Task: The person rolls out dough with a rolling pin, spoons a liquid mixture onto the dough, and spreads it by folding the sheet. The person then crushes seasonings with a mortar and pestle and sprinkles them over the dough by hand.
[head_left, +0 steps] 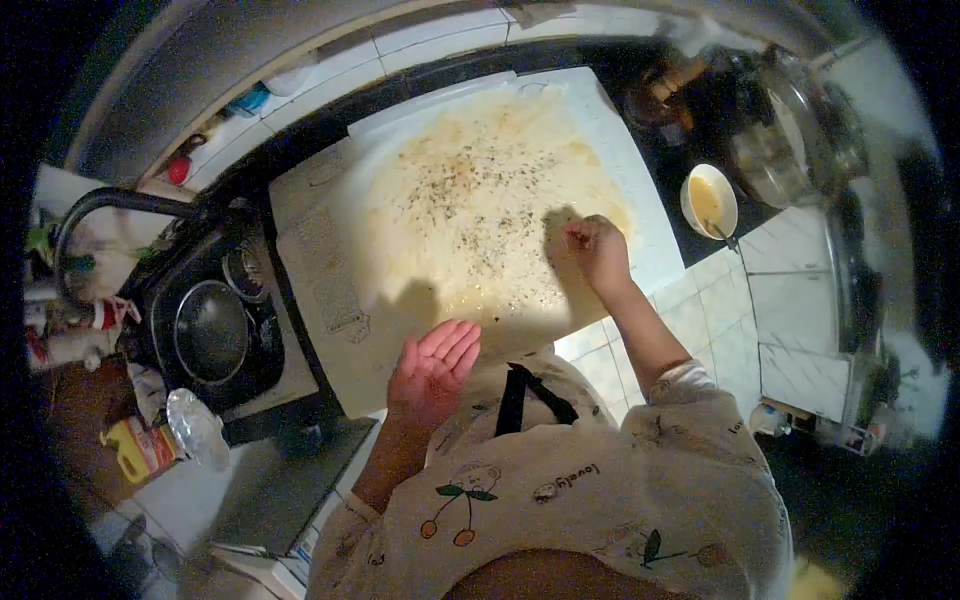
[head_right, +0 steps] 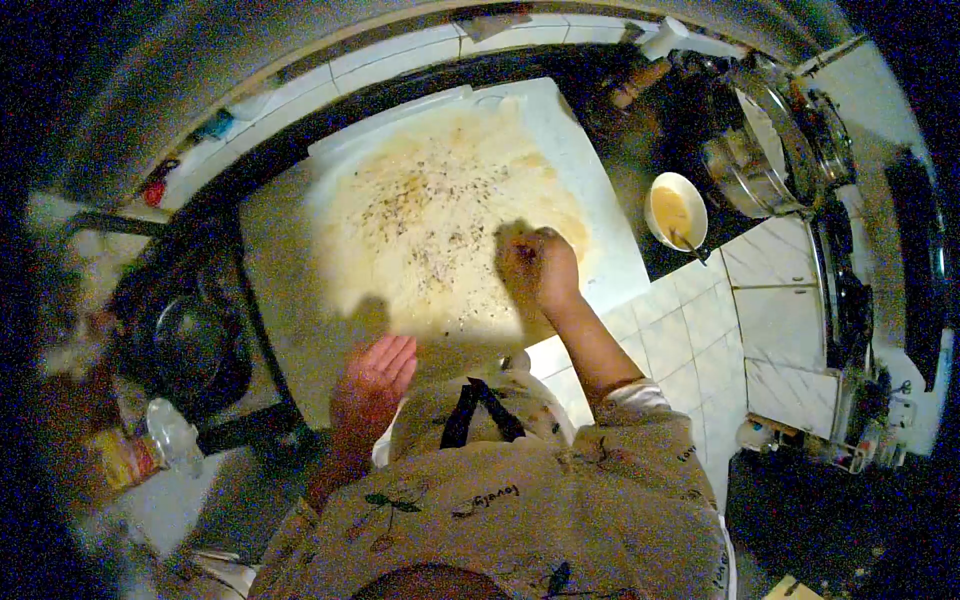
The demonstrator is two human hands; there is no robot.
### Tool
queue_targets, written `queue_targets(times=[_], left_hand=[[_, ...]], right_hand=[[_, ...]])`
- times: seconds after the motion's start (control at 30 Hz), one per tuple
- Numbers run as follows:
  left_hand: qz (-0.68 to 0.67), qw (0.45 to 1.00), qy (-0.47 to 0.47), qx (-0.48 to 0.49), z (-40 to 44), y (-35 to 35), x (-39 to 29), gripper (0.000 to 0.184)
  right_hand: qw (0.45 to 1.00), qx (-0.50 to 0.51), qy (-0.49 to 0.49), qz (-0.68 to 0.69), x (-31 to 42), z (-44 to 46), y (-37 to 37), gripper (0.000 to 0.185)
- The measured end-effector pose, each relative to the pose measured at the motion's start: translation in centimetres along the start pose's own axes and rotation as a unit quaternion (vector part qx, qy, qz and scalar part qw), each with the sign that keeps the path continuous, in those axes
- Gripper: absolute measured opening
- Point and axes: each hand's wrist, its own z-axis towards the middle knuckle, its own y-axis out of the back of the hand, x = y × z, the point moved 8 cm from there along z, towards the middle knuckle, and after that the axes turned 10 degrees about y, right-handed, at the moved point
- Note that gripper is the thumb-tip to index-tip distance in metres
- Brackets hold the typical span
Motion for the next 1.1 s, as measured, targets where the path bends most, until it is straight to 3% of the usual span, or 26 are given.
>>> queue_targets(times=[0.03,0.1,0.13,0.17,0.27,0.47,0.57,0.67,0.77,0.87,1.0,1.1], left_hand=[[-0.150,0.988,0.033,-0.020,-0.2,0.3,-0.4,0.063],[-0.117,0.992,0.041,-0.033,-0.2,1.1,-1.6,0.060],[0.068,0.997,0.023,-0.020,0.0,1.3,-2.6,0.059],[0.251,0.968,0.006,-0.003,0.2,0.9,-3.3,0.057],[0.271,0.962,0.036,-0.003,1.1,1.1,-3.9,0.055],[0.231,0.971,0.056,0.007,3.0,1.4,-3.7,0.055],[0.252,0.966,0.054,0.019,4.1,0.8,-3.4,0.056],[0.318,0.946,0.057,0.030,5.4,0.0,-2.8,0.057],[0.263,0.963,0.058,0.026,5.9,0.2,-2.3,0.056],[0.281,0.958,0.058,0.005,6.5,0.8,-2.3,0.055],[0.248,0.967,0.045,0.018,6.9,1.5,-2.5,0.055],[0.236,0.971,0.038,-0.027,7.0,1.6,-2.8,0.055]], right_hand=[[0.999,-0.031,0.043,-0.004,0.2,0.8,-0.5,0.014],[0.998,-0.045,0.047,0.009,0.3,1.7,-1.6,0.012],[0.997,-0.055,0.048,0.014,0.3,2.1,-2.0,0.012],[0.999,-0.016,0.029,-0.024,-0.1,2.2,-2.9,0.012],[0.997,-0.001,0.058,-0.055,1.3,2.9,-3.2,0.013],[0.997,0.027,0.002,-0.076,0.3,3.6,-4.2,0.011],[0.990,-0.011,0.048,-0.130,-0.4,3.4,-4.7,0.011],[0.991,0.018,0.028,-0.130,0.4,3.9,-4.6,0.010],[0.989,0.002,0.061,-0.137,0.4,3.6,-4.3,0.023],[0.990,0.031,0.052,-0.129,0.8,3.8,-4.0,0.025],[0.990,-0.006,0.070,-0.124,0.3,4.0,-4.1,0.016],[0.983,0.063,-0.142,0.097,-0.2,3.1,-4.2,0.015]])
